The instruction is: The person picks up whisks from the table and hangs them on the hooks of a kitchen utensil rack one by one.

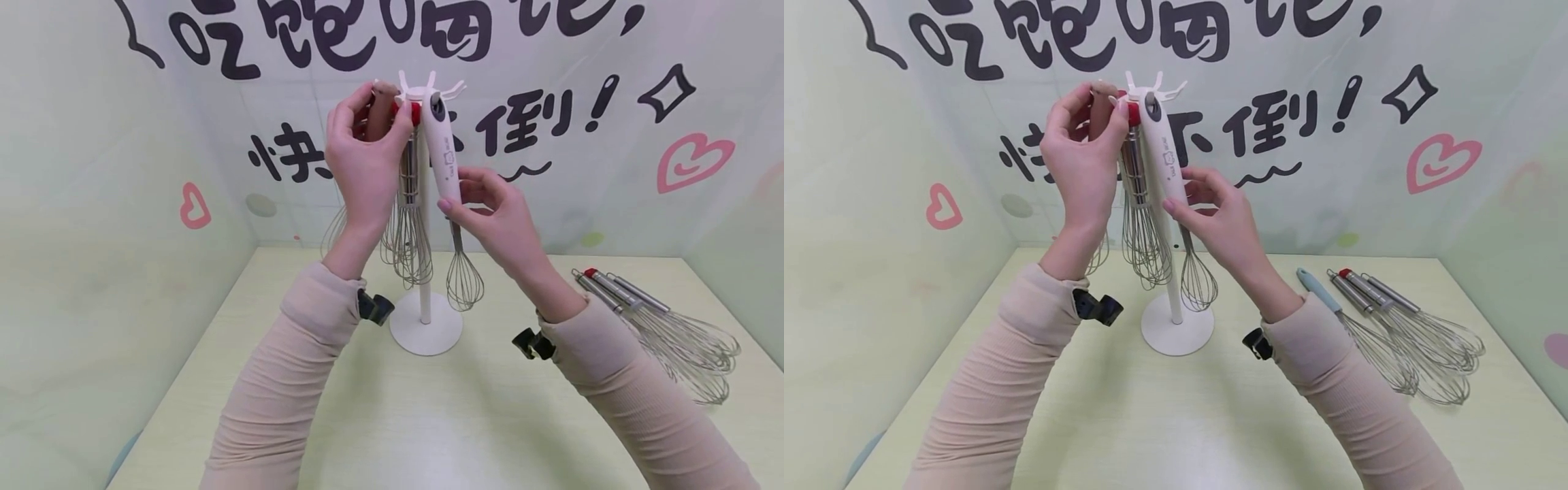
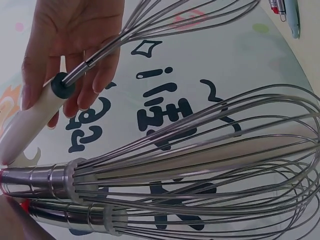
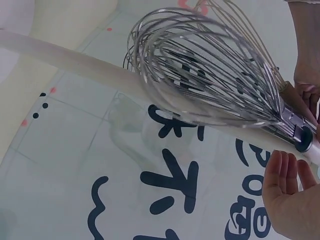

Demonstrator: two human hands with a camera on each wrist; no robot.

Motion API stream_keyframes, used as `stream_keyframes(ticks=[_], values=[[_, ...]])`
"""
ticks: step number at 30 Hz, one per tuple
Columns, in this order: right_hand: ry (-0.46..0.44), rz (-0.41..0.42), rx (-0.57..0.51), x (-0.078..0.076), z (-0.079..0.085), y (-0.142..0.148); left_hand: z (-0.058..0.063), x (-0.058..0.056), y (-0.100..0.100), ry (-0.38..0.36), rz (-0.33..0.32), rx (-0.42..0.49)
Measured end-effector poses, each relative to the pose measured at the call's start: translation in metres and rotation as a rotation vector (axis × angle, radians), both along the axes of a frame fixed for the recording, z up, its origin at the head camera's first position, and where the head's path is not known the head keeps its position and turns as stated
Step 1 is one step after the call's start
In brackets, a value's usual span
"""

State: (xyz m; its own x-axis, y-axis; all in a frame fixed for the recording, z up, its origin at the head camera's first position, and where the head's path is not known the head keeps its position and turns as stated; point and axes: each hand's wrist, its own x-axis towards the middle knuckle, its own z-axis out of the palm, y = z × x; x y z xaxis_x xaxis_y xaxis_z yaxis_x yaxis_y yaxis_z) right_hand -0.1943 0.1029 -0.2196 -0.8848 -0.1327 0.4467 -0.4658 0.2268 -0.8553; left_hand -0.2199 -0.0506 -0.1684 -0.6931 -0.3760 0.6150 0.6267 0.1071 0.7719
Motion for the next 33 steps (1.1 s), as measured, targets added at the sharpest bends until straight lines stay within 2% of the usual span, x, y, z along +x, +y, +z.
stream_keyframes(ticks=[8, 17, 24, 33], values=[[0.033, -0.007, -0.015, 0.000, -0.002, 0.007, -0.002, -0.002, -0.001, -0.007, -0.015, 0.030], [0.012, -0.095, 0.005, -0.002, -0.005, 0.031, -0.002, -0.002, -0.003, -0.003, -0.009, 0.022], [-0.019, -0.180, 0.026, -0.010, -0.016, 0.060, -0.001, -0.002, -0.005, 0.000, -0.009, 0.006], [-0.119, -0.293, 0.051, -0.020, -0.036, 0.102, -0.001, -0.004, -0.007, 0.028, 0.013, -0.007]])
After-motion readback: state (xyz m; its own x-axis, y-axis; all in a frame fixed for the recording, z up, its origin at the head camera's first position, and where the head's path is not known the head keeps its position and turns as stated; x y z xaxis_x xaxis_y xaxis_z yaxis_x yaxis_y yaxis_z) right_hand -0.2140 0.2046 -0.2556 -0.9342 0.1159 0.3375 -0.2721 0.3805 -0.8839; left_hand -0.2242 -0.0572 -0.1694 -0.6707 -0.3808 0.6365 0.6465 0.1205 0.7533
